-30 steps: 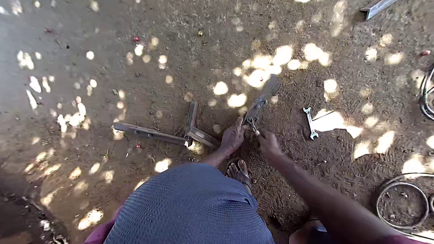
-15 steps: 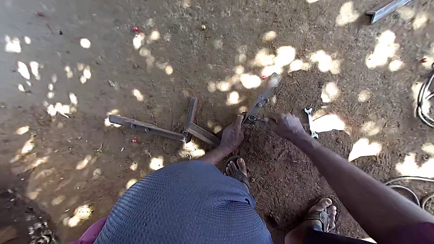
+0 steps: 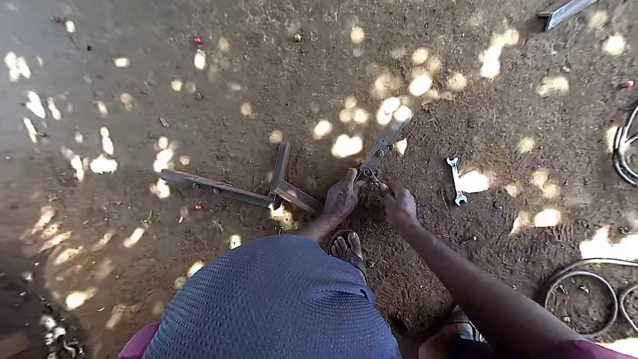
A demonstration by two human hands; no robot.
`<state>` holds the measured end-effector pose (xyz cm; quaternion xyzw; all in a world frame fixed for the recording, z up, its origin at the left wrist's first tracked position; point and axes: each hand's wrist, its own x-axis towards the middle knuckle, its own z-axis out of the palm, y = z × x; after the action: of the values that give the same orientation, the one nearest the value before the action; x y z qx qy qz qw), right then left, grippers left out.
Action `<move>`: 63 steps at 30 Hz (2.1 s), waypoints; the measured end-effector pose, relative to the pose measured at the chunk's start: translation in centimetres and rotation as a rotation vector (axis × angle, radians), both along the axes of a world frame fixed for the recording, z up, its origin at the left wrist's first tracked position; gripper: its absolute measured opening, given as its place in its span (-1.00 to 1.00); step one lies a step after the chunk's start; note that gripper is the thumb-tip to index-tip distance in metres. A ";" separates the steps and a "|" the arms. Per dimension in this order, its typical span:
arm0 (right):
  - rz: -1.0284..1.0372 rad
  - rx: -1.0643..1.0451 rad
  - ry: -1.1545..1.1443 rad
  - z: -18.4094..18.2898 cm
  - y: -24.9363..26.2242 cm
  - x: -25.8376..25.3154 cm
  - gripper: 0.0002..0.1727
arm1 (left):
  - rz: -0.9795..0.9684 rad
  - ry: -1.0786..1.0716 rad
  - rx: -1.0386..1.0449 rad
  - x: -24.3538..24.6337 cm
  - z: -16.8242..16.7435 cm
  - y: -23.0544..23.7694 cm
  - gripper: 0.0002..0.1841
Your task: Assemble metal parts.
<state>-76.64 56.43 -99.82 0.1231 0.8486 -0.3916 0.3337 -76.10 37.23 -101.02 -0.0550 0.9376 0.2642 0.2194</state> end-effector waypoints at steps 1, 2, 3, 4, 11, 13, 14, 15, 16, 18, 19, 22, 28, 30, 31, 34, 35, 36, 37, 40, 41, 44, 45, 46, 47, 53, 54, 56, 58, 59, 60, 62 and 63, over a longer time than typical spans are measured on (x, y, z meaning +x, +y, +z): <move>0.029 0.008 0.037 0.0 0.2 -0.3 -0.44 | -0.004 0.001 -0.010 -0.3 0.0 0.0 -0.49; 0.096 0.034 0.085 0.3 0.8 -0.6 -0.44 | -0.007 -0.001 -0.016 -0.2 0.1 0.0 -0.48; 0.189 0.076 0.142 0.8 1.5 -1.1 -0.44 | -0.005 0.003 -0.013 -0.1 0.2 0.0 -0.47; 0.287 0.133 0.190 1.3 2.2 -2.1 -0.44 | -0.004 0.014 -0.014 -0.2 0.1 0.0 -0.48; 0.881 0.303 0.500 2.8 3.3 -10.5 -0.62 | 0.017 -0.032 0.002 -0.3 0.3 0.0 -0.52; 0.958 0.300 0.506 2.6 3.4 -11.4 -0.58 | 0.016 -0.022 0.000 -0.1 0.2 0.0 -0.52; 0.963 0.288 0.515 2.4 3.6 -11.4 -0.57 | 0.010 -0.019 0.002 -0.1 0.3 0.0 -0.52; 0.939 0.277 0.519 2.2 3.7 -11.2 -0.58 | 0.008 -0.012 0.008 -0.2 0.3 0.0 -0.51; 0.898 0.270 0.517 2.1 3.7 -11.0 -0.57 | 0.006 -0.009 0.012 -0.2 0.3 0.0 -0.52; 0.784 0.268 0.477 2.0 3.6 -9.8 -0.57 | 0.010 -0.002 0.020 -0.3 0.1 -0.1 -0.53; 0.708 0.265 0.458 1.8 3.5 -8.9 -0.58 | 0.015 -0.004 0.029 -0.2 -0.1 -0.2 -0.51; 0.426 0.289 0.310 2.3 2.1 -5.5 -0.60 | 0.018 0.011 0.032 -0.4 -0.5 -0.4 -0.51; 0.421 0.231 0.338 0.5 2.9 -4.0 -0.54 | 0.011 0.027 0.017 -0.2 -0.3 -0.2 -0.52; 0.524 0.210 0.373 0.3 3.7 -5.1 -0.53 | 0.012 0.016 0.010 -0.3 -0.3 -0.2 -0.51; 0.566 0.216 0.388 0.4 3.9 -5.4 -0.53 | 0.010 0.015 0.011 -0.2 -0.4 -0.2 -0.51; 0.582 0.204 0.362 0.8 3.9 -5.6 -0.51 | 0.005 0.031 0.022 0.2 -0.7 -0.3 -0.52; 0.544 0.180 0.340 0.9 3.8 -5.5 -0.51 | 0.006 0.042 0.019 0.1 -0.8 -0.3 -0.53; 0.507 0.156 0.312 1.0 3.7 -5.0 -0.51 | 0.006 0.037 0.017 0.1 -0.7 -0.3 -0.52; 0.484 0.156 0.297 1.1 3.6 -4.6 -0.50 | 0.006 0.032 0.017 0.0 -0.7 -0.4 -0.53; 0.545 0.225 0.341 1.0 3.8 -5.0 -0.51 | 0.003 0.031 0.020 -0.1 -1.0 -0.3 -0.53; 0.614 0.248 0.371 1.3 3.8 -5.8 -0.52 | 0.008 0.026 0.024 0.0 -1.0 -0.3 -0.53; 0.843 0.256 0.508 2.1 4.2 -9.2 -0.60 | 0.018 0.013 0.043 -0.1 -0.8 -0.4 -0.53; 0.895 0.243 0.551 2.1 4.3 -10.3 -0.62 | 0.013 0.022 0.047 -0.1 -0.8 -0.4 -0.52; 0.933 0.231 0.556 2.1 4.3 -11.1 -0.62 | 0.009 0.029 0.052 -0.1 -0.8 -0.4 -0.51; 0.953 0.224 0.547 2.0 4.3 -11.6 -0.61 | 0.006 0.037 0.058 -0.1 -0.8 -0.4 -0.51; 0.857 0.221 0.467 1.2 4.0 -11.5 -0.59 | 0.020 0.046 0.085 -0.2 -0.7 -0.5 -0.53; 0.847 0.223 0.463 1.1 4.0 -11.7 -0.58 | 0.021 0.044 0.091 -0.4 -0.7 -0.5 -0.53; 0.813 0.212 0.438 1.2 4.1 -11.6 -0.57 | 0.022 0.040 0.105 -0.3 -0.8 -0.5 -0.54; 0.729 0.205 0.412 1.2 3.9 -11.1 -0.58 | 0.025 0.046 0.112 -0.3 -0.9 -0.5 -0.54; 0.657 0.208 0.372 1.3 3.7 -10.4 -0.61 | 0.028 0.045 0.116 -0.2 -0.9 -0.5 -0.54; 0.579 0.215 0.330 1.4 3.4 -9.6 -0.64 | 0.032 0.048 0.120 -0.3 -0.9 -0.6 -0.53; 0.482 0.246 0.305 1.3 3.2 -8.4 -0.65 | 0.038 0.045 0.112 -0.3 -0.9 -0.5 -0.53; 0.463 0.242 0.308 1.3 3.3 -7.9 -0.66 | 0.042 0.038 0.105 -0.1 -0.8 -0.4 -0.53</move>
<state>-84.50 59.69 -98.52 -0.0957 0.9353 -0.2151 0.2643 -76.17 36.87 -101.78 -0.0580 0.9250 0.3187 0.1985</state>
